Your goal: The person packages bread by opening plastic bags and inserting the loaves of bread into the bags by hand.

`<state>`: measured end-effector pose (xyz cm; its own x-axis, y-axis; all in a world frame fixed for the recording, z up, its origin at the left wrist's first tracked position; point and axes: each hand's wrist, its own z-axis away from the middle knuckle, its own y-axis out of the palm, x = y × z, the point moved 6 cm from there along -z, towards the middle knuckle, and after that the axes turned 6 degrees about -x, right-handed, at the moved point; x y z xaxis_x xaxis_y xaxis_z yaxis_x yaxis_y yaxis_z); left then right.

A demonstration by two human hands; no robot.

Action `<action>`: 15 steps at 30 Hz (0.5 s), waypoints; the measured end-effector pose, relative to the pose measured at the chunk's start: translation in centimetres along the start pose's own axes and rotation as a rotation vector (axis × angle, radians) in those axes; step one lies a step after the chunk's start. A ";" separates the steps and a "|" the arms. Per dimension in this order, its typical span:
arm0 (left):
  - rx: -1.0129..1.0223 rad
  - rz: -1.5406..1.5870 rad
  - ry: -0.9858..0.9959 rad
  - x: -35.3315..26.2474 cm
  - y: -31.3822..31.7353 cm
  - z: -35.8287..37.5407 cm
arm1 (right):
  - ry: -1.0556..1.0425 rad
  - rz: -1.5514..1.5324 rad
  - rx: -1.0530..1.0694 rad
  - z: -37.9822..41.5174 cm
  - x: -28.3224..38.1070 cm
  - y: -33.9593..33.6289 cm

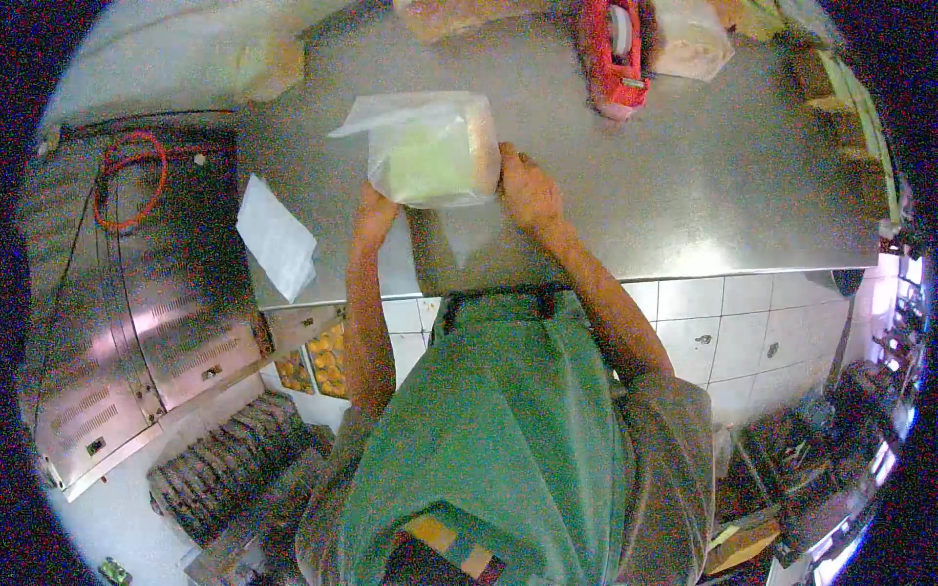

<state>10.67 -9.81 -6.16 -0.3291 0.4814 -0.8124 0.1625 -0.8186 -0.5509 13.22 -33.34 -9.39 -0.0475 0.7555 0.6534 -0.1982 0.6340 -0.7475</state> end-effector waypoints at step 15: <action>0.010 -0.192 0.433 4.9 2.7 -2.9 | -0.058 0.224 0.122 3.4 2.4 -2.2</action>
<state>12.21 -8.74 -12.20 0.0659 0.7086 -0.7025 0.1268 -0.7043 -0.6985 10.23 -33.42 -5.78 -0.1586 0.8620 0.4815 -0.2929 0.4246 -0.8567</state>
